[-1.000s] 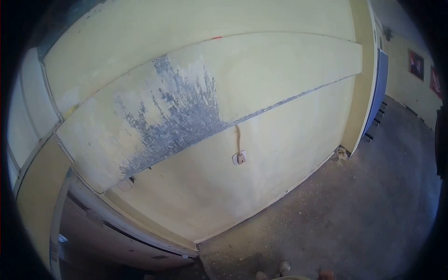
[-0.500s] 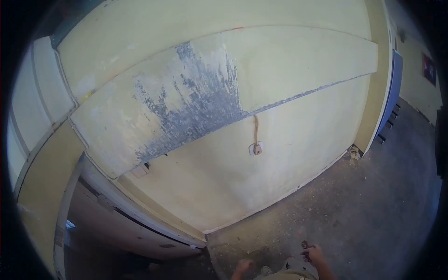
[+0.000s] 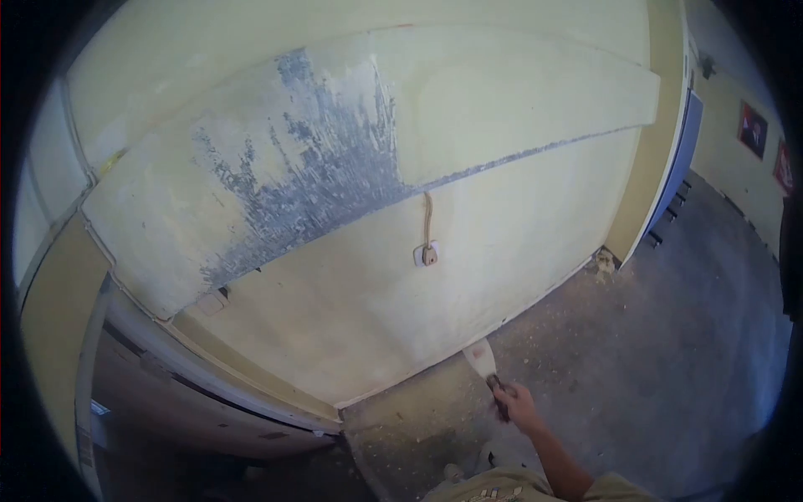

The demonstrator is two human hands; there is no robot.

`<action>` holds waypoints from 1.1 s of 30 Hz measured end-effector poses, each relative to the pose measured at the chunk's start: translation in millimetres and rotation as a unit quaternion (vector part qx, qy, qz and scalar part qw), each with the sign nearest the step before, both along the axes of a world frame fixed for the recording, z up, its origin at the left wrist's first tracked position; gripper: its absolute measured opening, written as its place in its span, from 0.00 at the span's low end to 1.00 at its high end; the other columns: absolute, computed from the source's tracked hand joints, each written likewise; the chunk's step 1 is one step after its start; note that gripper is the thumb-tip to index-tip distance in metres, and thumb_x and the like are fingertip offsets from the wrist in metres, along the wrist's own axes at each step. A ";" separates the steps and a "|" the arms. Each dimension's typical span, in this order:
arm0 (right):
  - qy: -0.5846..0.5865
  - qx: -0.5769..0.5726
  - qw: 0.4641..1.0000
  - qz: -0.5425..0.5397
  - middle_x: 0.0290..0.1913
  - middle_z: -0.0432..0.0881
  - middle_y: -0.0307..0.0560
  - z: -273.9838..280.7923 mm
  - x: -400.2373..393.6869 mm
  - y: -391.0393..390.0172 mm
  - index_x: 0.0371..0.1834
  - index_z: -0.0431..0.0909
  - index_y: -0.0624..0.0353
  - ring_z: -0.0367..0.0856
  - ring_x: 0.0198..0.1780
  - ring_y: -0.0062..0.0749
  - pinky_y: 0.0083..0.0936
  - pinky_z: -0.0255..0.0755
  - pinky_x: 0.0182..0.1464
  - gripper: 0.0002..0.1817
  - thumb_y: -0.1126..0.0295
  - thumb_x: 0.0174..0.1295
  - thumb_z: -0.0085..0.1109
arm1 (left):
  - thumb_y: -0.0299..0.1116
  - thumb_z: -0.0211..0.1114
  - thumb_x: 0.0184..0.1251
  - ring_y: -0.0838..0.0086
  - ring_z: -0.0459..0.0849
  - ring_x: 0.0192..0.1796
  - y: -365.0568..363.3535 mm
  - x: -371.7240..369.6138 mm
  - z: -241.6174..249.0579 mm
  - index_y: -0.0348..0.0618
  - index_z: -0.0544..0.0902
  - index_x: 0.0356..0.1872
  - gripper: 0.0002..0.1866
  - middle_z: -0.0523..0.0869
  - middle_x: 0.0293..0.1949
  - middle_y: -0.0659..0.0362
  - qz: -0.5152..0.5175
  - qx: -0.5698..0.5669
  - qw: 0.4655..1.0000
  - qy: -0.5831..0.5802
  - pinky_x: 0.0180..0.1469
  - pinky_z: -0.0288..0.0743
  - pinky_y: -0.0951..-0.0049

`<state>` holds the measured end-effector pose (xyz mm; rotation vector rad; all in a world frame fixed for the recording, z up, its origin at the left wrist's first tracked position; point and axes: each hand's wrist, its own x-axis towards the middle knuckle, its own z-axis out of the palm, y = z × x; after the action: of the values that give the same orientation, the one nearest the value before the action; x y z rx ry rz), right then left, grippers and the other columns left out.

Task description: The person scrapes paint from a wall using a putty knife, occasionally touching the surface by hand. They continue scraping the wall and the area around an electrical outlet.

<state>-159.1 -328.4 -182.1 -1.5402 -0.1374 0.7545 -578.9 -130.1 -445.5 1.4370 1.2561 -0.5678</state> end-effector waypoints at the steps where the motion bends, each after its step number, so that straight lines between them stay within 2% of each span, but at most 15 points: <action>1: -0.005 0.035 0.999 0.006 0.29 0.84 0.48 14.6 4.8 14.1 0.55 0.74 0.65 0.79 0.20 0.25 0.23 0.69 0.19 0.18 0.63 0.70 0.57 | 0.37 0.65 0.60 0.67 0.86 0.33 4.0 8.2 -1.0 0.39 0.86 0.35 0.11 0.86 0.30 0.57 0.032 0.008 0.999 -0.019 0.40 0.78 0.65; 4: -0.041 0.109 0.992 0.054 0.34 0.85 0.45 62.9 24.0 50.3 0.65 0.66 0.58 0.79 0.24 0.22 0.23 0.70 0.21 0.21 0.64 0.73 0.53 | 0.35 0.66 0.58 0.67 0.85 0.32 30.4 85.5 3.0 0.37 0.85 0.32 0.10 0.85 0.28 0.57 0.162 0.082 0.972 -0.152 0.39 0.78 0.66; 5: -0.058 0.130 0.988 0.067 0.34 0.85 0.46 78.7 33.2 62.1 0.67 0.64 0.57 0.78 0.23 0.21 0.22 0.69 0.21 0.22 0.64 0.73 0.53 | 0.35 0.66 0.59 0.67 0.86 0.35 37.2 135.6 38.7 0.34 0.85 0.35 0.12 0.86 0.30 0.55 0.205 0.126 0.951 -0.193 0.40 0.79 0.66; 6: -0.075 0.151 0.982 0.080 0.35 0.85 0.47 94.0 42.5 73.8 0.69 0.62 0.56 0.77 0.22 0.21 0.20 0.68 0.20 0.24 0.65 0.72 0.53 | 0.34 0.67 0.62 0.70 0.85 0.35 33.3 191.9 119.8 0.32 0.83 0.38 0.12 0.86 0.33 0.55 0.226 0.180 0.922 -0.259 0.41 0.80 0.70; 7: -0.084 0.178 0.977 0.081 0.34 0.85 0.48 110.4 49.8 84.4 0.69 0.63 0.56 0.76 0.21 0.20 0.19 0.67 0.19 0.24 0.67 0.72 0.54 | 0.33 0.67 0.62 0.74 0.83 0.34 64.0 226.4 91.4 0.32 0.83 0.36 0.12 0.86 0.30 0.57 0.204 0.155 0.897 -0.362 0.40 0.78 0.72; 8: -0.092 0.204 0.971 0.082 0.34 0.85 0.48 123.0 56.9 95.2 0.69 0.63 0.56 0.74 0.20 0.19 0.18 0.65 0.18 0.24 0.68 0.72 0.54 | 0.33 0.67 0.63 0.77 0.82 0.35 64.9 270.2 182.6 0.33 0.83 0.35 0.11 0.86 0.30 0.59 0.114 0.195 0.893 -0.390 0.40 0.76 0.73; 9: -0.086 0.203 0.972 0.083 0.34 0.85 0.48 129.4 66.0 107.5 0.69 0.63 0.56 0.74 0.20 0.19 0.18 0.65 0.18 0.24 0.68 0.72 0.54 | 0.32 0.66 0.64 0.79 0.81 0.35 65.5 308.2 238.2 0.33 0.84 0.34 0.10 0.86 0.30 0.60 0.112 0.221 0.863 -0.440 0.41 0.75 0.74; 12: -0.088 0.249 0.960 0.093 0.32 0.84 0.49 140.2 92.9 136.6 0.68 0.66 0.59 0.71 0.17 0.17 0.17 0.63 0.16 0.23 0.71 0.71 0.55 | 0.28 0.64 0.65 0.72 0.84 0.35 71.5 386.2 368.8 0.35 0.83 0.34 0.06 0.86 0.31 0.55 -0.058 0.384 0.714 -0.583 0.41 0.76 0.71; 15: -0.100 0.301 0.944 0.093 0.30 0.84 0.48 143.4 111.4 159.8 0.66 0.70 0.61 0.69 0.15 0.16 0.16 0.61 0.15 0.21 0.71 0.71 0.55 | 0.20 0.62 0.61 0.63 0.84 0.36 91.3 449.7 456.4 0.36 0.83 0.35 0.03 0.85 0.33 0.52 -0.242 0.499 0.530 -0.642 0.43 0.76 0.68; 17: -0.078 0.330 0.939 0.062 0.28 0.84 0.47 140.4 121.5 175.3 0.66 0.71 0.61 0.68 0.14 0.16 0.16 0.60 0.15 0.21 0.70 0.71 0.56 | 0.20 0.62 0.58 0.57 0.81 0.35 111.0 489.8 494.6 0.37 0.81 0.31 0.02 0.82 0.31 0.51 -0.357 0.526 0.486 -0.599 0.43 0.75 0.63; 20: -0.075 0.319 0.943 0.053 0.27 0.83 0.45 146.6 134.2 189.9 0.66 0.71 0.61 0.68 0.15 0.15 0.16 0.60 0.16 0.21 0.69 0.71 0.55 | 0.23 0.62 0.59 0.57 0.79 0.34 132.4 536.2 521.8 0.38 0.79 0.27 0.02 0.80 0.27 0.52 -0.456 0.546 0.437 -0.551 0.43 0.72 0.60; 24: -0.059 0.335 0.939 0.044 0.25 0.82 0.44 140.5 150.5 203.3 0.64 0.73 0.63 0.68 0.16 0.14 0.16 0.60 0.17 0.20 0.68 0.72 0.55 | 0.26 0.62 0.60 0.58 0.80 0.34 152.4 568.2 519.7 0.39 0.79 0.26 0.05 0.79 0.25 0.52 -0.528 0.530 0.484 -0.455 0.43 0.72 0.59; 29: -0.083 0.328 0.941 0.016 0.24 0.81 0.41 125.8 156.7 215.8 0.59 0.79 0.64 0.67 0.17 0.12 0.16 0.59 0.18 0.17 0.68 0.71 0.56 | 0.36 0.61 0.62 0.59 0.78 0.24 164.2 581.9 501.4 0.47 0.84 0.23 0.10 0.77 0.15 0.55 -0.616 0.579 0.391 -0.363 0.41 0.70 0.62; 31: -0.118 0.327 0.938 0.000 0.24 0.80 0.40 123.3 160.0 221.1 0.57 0.80 0.64 0.67 0.17 0.12 0.15 0.59 0.18 0.16 0.68 0.71 0.57 | 0.36 0.62 0.59 0.58 0.78 0.22 168.1 584.6 502.6 0.46 0.84 0.20 0.11 0.76 0.14 0.54 -0.607 0.575 0.405 -0.370 0.40 0.70 0.62; 33: -0.034 0.327 0.944 0.035 0.24 0.79 0.38 129.2 159.3 220.3 0.55 0.81 0.66 0.67 0.19 0.11 0.15 0.59 0.18 0.15 0.68 0.71 0.58 | 0.37 0.62 0.57 0.58 0.77 0.21 168.7 582.5 510.1 0.45 0.83 0.17 0.12 0.76 0.13 0.53 -0.597 0.572 0.419 -0.376 0.39 0.70 0.62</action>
<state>0.2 -108.1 -52.9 -0.9269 -0.4497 0.6245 3.5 38.6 64.6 3.1758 -0.6775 0.3454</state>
